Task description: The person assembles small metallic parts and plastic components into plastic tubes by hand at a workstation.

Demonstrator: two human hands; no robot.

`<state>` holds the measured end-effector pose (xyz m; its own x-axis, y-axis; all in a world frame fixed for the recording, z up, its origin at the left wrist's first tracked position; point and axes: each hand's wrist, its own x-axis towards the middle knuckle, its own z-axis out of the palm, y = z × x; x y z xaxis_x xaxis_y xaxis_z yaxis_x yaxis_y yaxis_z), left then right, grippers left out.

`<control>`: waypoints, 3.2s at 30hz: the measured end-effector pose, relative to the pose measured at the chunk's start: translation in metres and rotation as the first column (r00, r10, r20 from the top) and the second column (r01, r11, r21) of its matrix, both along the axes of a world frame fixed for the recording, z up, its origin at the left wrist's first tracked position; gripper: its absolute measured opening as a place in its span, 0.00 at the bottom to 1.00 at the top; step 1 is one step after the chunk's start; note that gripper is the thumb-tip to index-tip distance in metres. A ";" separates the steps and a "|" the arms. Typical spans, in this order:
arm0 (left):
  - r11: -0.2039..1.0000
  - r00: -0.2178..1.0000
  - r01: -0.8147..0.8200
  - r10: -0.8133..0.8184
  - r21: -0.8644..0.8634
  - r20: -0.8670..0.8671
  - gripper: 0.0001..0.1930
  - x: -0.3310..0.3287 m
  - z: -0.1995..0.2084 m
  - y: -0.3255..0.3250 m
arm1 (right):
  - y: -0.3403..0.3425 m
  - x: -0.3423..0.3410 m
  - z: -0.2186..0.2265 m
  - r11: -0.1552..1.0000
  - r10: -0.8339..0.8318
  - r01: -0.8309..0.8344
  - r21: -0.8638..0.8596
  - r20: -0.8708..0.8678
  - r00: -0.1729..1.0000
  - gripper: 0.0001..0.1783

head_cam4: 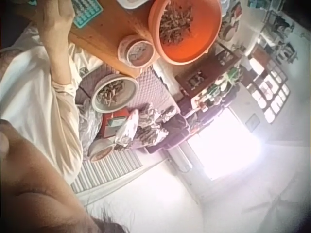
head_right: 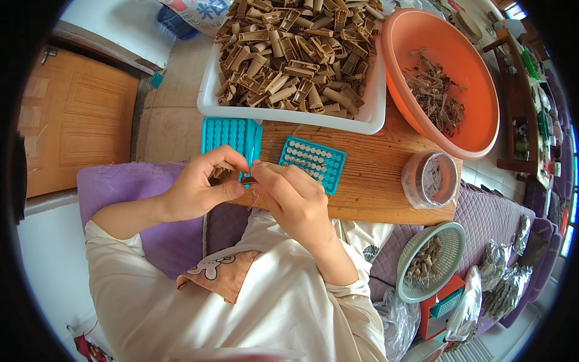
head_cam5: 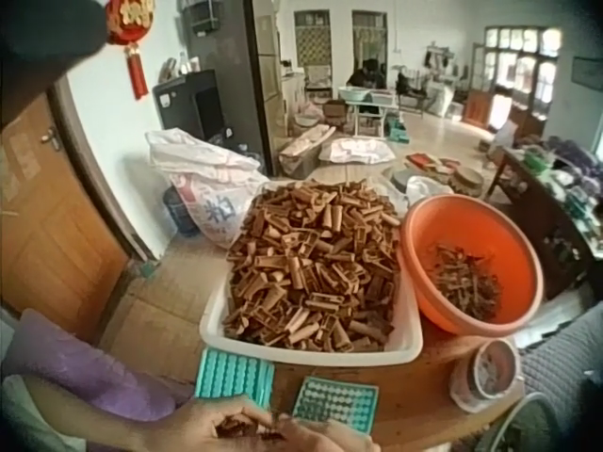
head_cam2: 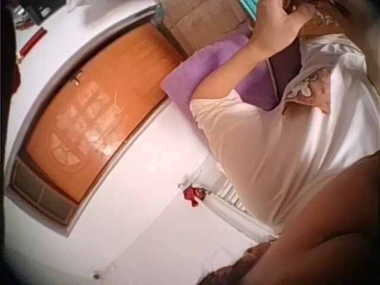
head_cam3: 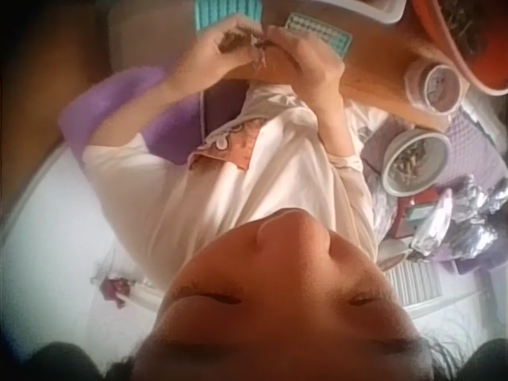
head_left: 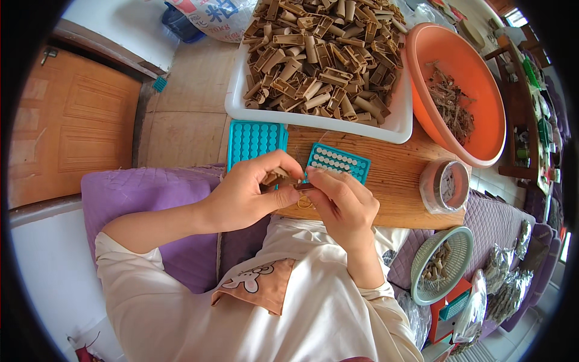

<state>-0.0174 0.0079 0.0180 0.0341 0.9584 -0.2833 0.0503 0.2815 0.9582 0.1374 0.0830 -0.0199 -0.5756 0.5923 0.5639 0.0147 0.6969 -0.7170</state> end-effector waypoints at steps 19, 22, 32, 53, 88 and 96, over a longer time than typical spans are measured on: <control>0.974 0.949 -0.167 0.117 0.153 0.292 0.16 0.006 -0.007 -0.003 | -0.017 -0.012 0.006 0.871 -0.179 0.081 -0.485 -0.159 0.971 0.08; 0.983 0.983 -0.104 0.079 0.151 0.165 0.19 0.005 -0.003 -0.004 | -0.020 -0.015 0.010 0.905 -0.127 0.047 -0.423 -0.163 0.978 0.08; 0.987 0.971 -0.124 0.101 0.099 0.217 0.19 0.003 0.001 -0.005 | -0.022 -0.016 0.001 0.956 -0.137 0.044 -0.292 -0.304 0.943 0.10; 0.952 0.932 -0.306 0.293 0.027 0.212 0.19 -0.004 0.005 0.002 | -0.038 -0.041 -0.023 0.757 -0.220 -0.022 -0.654 -0.285 0.933 0.10; 0.961 0.960 -0.275 0.274 0.021 0.053 0.16 0.005 -0.016 -0.001 | -0.025 -0.050 -0.038 0.752 -0.123 -0.031 -0.658 -0.186 0.975 0.18; 0.992 0.992 -0.126 0.126 -0.011 -0.001 0.17 0.003 -0.016 -0.004 | -0.008 -0.027 -0.035 0.658 0.096 -0.177 -0.732 -0.151 0.984 0.17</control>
<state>-0.0146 0.0040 0.0021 -0.0865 0.9520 -0.2936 0.0140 0.2959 0.9551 0.1106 0.0751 -0.0547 -0.6546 0.7554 0.0281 -0.1293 -0.0752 -0.9888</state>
